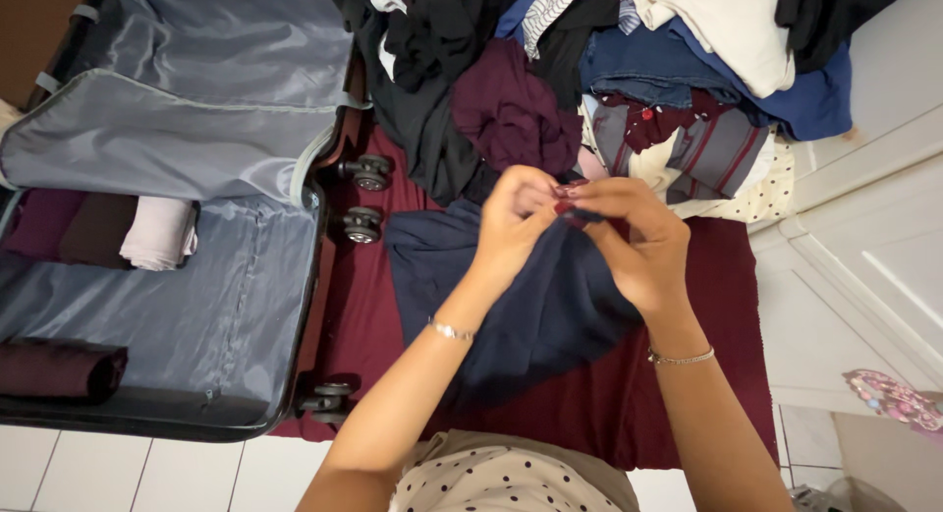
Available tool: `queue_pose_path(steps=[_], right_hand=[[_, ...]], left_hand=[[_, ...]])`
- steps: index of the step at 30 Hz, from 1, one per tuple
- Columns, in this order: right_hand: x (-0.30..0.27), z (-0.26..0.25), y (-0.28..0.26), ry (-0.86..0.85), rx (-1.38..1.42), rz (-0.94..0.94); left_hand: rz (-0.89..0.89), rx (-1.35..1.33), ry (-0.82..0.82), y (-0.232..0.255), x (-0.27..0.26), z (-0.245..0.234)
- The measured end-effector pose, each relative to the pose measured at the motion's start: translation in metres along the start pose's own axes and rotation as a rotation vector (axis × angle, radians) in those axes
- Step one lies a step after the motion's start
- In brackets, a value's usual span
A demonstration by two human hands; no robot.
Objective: The person picks up and rolls various articles of clothing, then places them into an open suitcase.
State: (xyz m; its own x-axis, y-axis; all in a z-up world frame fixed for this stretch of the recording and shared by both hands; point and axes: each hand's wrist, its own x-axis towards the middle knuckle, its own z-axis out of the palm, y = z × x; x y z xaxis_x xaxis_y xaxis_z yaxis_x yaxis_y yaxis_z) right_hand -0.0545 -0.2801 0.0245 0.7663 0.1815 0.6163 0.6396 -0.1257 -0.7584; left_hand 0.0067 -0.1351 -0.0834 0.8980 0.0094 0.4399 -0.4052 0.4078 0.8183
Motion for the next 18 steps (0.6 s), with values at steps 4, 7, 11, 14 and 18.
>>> queue_pose_path(steps=[4, 7, 11, 14, 18], right_hand=[[0.0, -0.009, 0.001, 0.087, -0.022, 0.123], [0.002, -0.009, 0.0, 0.085, -0.11, 0.104], [0.003, -0.006, -0.002, 0.069, -0.133, 0.062], [0.004, -0.004, -0.005, 0.065, -0.061, 0.072], [0.004, -0.007, -0.007, 0.079, -0.095, 0.122]], left_hand=[[0.34, 0.547, 0.285, 0.044, -0.038, -0.003], [0.308, 0.547, 0.063, 0.068, -0.058, 0.009], [0.271, 0.588, 0.179, 0.075, -0.062, 0.029], [0.244, 0.593, 0.14, 0.065, -0.066, 0.031], [0.002, 0.14, -0.119, 0.04, -0.073, 0.023]])
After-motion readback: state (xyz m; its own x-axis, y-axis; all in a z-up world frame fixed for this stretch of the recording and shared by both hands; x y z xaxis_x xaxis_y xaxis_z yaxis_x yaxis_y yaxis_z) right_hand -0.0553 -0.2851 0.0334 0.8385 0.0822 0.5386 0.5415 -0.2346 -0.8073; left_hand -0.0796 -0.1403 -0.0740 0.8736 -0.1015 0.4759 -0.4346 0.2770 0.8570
